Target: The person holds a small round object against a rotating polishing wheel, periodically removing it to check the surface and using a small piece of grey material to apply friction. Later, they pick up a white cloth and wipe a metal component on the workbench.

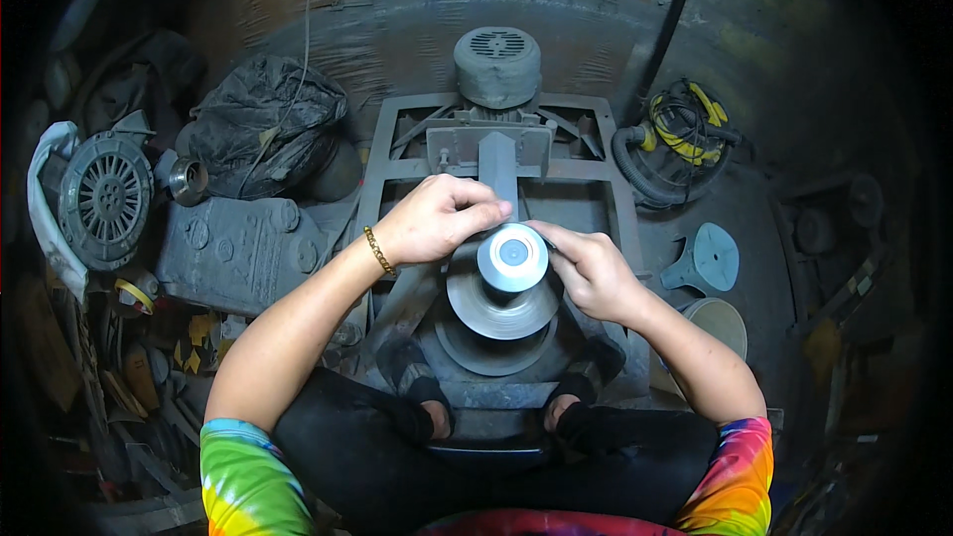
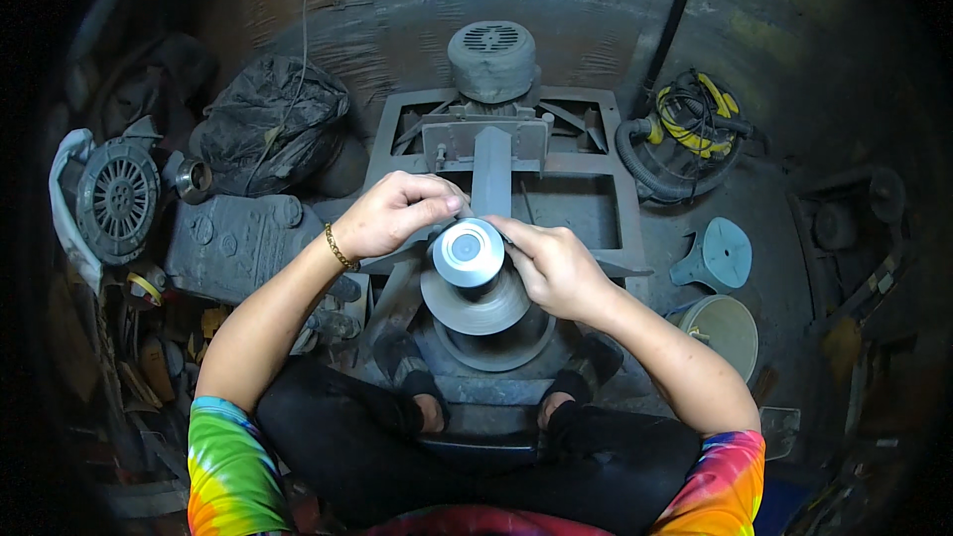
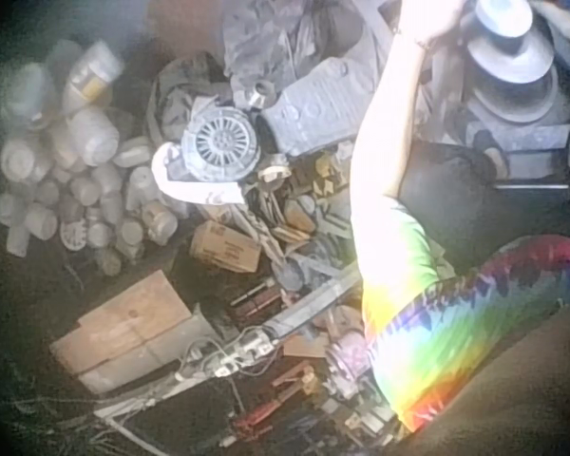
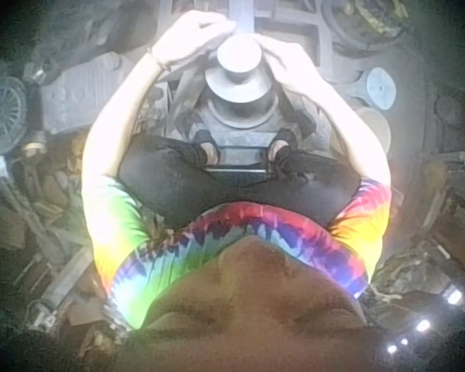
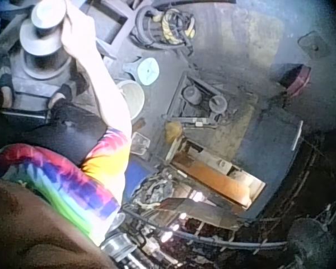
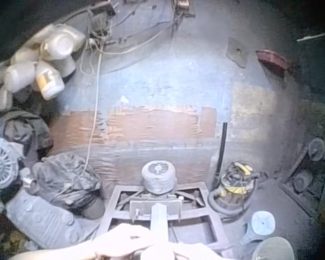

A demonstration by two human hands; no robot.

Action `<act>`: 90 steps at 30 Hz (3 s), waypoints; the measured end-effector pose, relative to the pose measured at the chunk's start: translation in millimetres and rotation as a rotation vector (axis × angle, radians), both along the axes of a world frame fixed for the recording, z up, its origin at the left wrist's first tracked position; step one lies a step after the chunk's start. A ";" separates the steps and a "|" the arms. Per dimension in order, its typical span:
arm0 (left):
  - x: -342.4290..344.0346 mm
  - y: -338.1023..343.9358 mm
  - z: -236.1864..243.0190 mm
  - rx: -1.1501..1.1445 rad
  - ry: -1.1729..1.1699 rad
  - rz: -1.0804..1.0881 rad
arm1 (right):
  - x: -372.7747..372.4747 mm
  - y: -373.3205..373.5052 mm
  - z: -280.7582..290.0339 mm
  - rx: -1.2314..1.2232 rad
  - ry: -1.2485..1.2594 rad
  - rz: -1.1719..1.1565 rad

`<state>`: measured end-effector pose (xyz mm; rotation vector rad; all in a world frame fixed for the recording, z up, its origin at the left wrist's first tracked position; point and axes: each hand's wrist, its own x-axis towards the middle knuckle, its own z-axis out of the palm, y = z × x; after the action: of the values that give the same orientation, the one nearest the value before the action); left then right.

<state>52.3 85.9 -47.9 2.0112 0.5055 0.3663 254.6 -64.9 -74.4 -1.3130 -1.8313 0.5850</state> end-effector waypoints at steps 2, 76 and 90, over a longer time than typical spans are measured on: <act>-0.2 0.3 -1.1 -0.014 -0.011 -0.002 | -0.9 -0.3 0.2 -0.013 0.034 0.000; 3.9 -8.3 7.5 0.218 -0.100 -0.022 | -7.1 -1.5 -1.9 0.032 0.077 -0.040; -0.2 -7.6 14.2 0.195 0.091 -0.035 | -9.8 0.3 4.4 -0.088 0.104 -0.052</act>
<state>52.2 78.3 -33.7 2.2309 0.5063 0.3128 244.8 -64.6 -70.0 -1.3582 -1.6990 0.6997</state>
